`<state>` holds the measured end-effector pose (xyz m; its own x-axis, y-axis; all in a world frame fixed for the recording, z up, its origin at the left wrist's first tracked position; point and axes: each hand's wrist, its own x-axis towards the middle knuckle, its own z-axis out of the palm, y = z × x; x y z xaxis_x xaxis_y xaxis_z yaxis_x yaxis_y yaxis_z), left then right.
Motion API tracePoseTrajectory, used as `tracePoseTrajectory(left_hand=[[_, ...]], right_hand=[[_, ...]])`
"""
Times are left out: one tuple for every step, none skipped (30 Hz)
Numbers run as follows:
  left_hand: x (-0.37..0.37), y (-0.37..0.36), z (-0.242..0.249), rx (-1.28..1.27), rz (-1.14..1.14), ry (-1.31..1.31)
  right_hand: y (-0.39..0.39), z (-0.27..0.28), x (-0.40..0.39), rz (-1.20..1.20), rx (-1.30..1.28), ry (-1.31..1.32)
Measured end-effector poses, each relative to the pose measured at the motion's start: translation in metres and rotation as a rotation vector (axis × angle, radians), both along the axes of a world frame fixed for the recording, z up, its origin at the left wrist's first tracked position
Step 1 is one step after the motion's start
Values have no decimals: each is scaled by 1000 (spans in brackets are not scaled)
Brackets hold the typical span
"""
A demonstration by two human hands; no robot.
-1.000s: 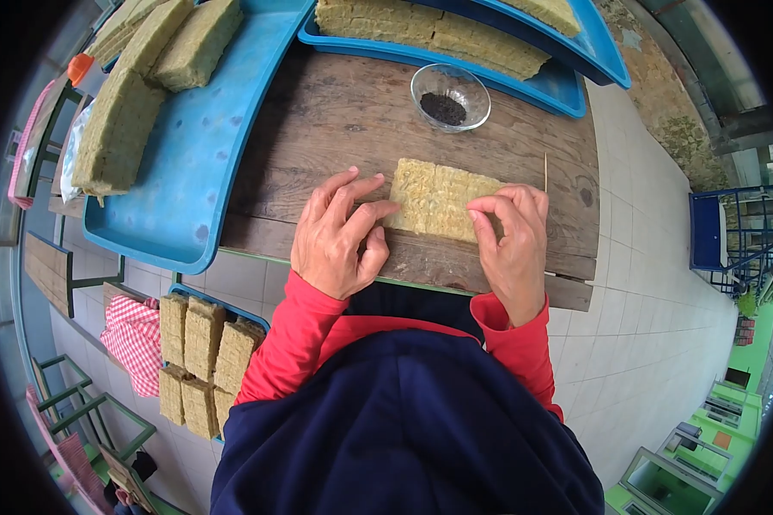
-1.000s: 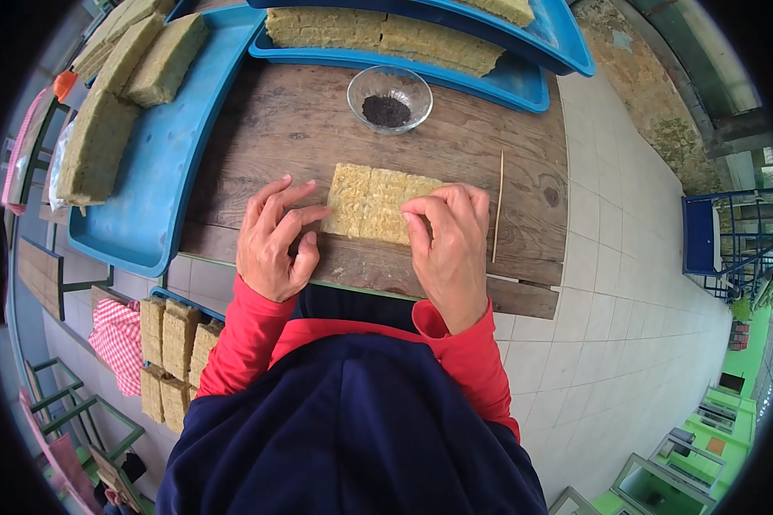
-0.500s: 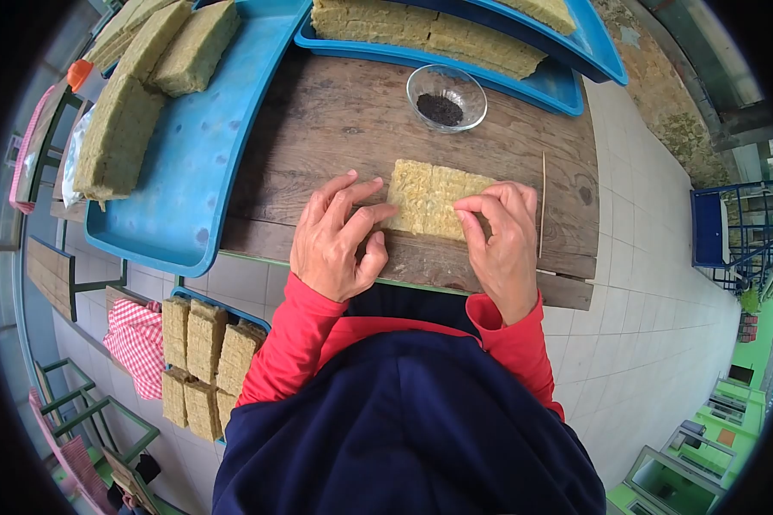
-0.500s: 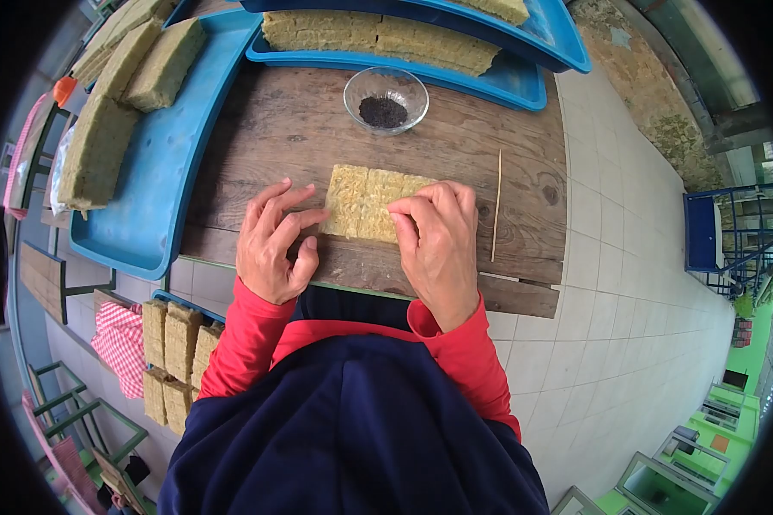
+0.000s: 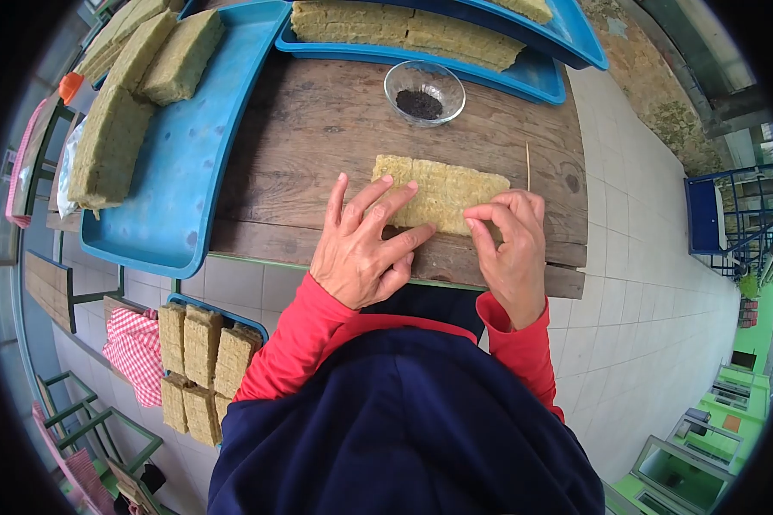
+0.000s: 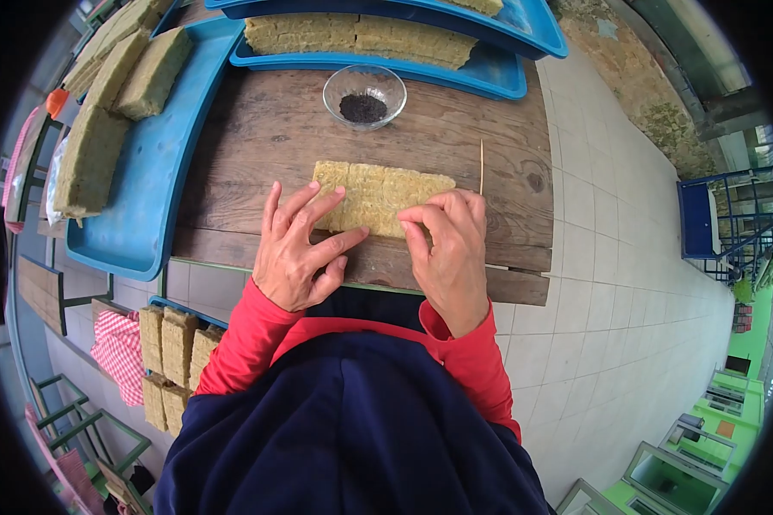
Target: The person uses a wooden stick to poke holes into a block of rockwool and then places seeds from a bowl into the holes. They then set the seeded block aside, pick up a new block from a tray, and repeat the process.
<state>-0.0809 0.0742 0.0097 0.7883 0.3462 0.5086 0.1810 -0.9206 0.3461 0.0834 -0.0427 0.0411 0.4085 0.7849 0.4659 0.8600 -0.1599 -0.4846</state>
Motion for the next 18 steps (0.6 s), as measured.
tracePoseTrajectory(left_hand=[[0, 0, 1, 9, 12, 6], [0, 1, 1, 19, 25, 13], [0, 1, 1, 22, 23, 15], [0, 1, 1, 18, 29, 18], [0, 2, 1, 14, 35, 20], [0, 1, 2, 16, 35, 22], [0, 1, 2, 0, 43, 16], [0, 1, 2, -16, 51, 9], [0, 1, 2, -14, 52, 10], [0, 1, 1, -27, 60, 2], [0, 2, 1, -41, 67, -7], [-1, 2, 1, -40, 68, -7], [-1, 3, 0, -51, 64, -19], [-1, 3, 0, -63, 59, -32], [-1, 4, -1, -63, 59, -32], [-1, 4, -2, -75, 65, -56], [-1, 5, -2, -87, 73, -81], [-1, 5, -3, -87, 74, -80]], right_hand=[[-1, -1, -1, 15, 10, 5], [-1, -2, -2, 13, 12, 6], [0, -4, -2, 25, 18, 10], [0, -5, -3, 38, 23, 14], [1, -6, -3, 39, 26, 16], [2, -8, -4, 40, 28, 10], [3, -8, -4, 43, 30, 3], [3, -8, -5, 43, 32, 4], [3, -8, -5, 45, 31, 4], [3, -8, -5, 46, 30, 4], [3, -8, -6, 47, 31, 4], [3, -8, -5, 47, 29, 10], [3, -7, -5, 48, 27, 16], [3, -7, -5, 48, 27, 16], [3, -7, -4, 45, 26, 18], [3, -6, -3, 42, 26, 20], [3, -4, -2, 43, 27, 20], [5, 0, 1, 42, 39, -7]])
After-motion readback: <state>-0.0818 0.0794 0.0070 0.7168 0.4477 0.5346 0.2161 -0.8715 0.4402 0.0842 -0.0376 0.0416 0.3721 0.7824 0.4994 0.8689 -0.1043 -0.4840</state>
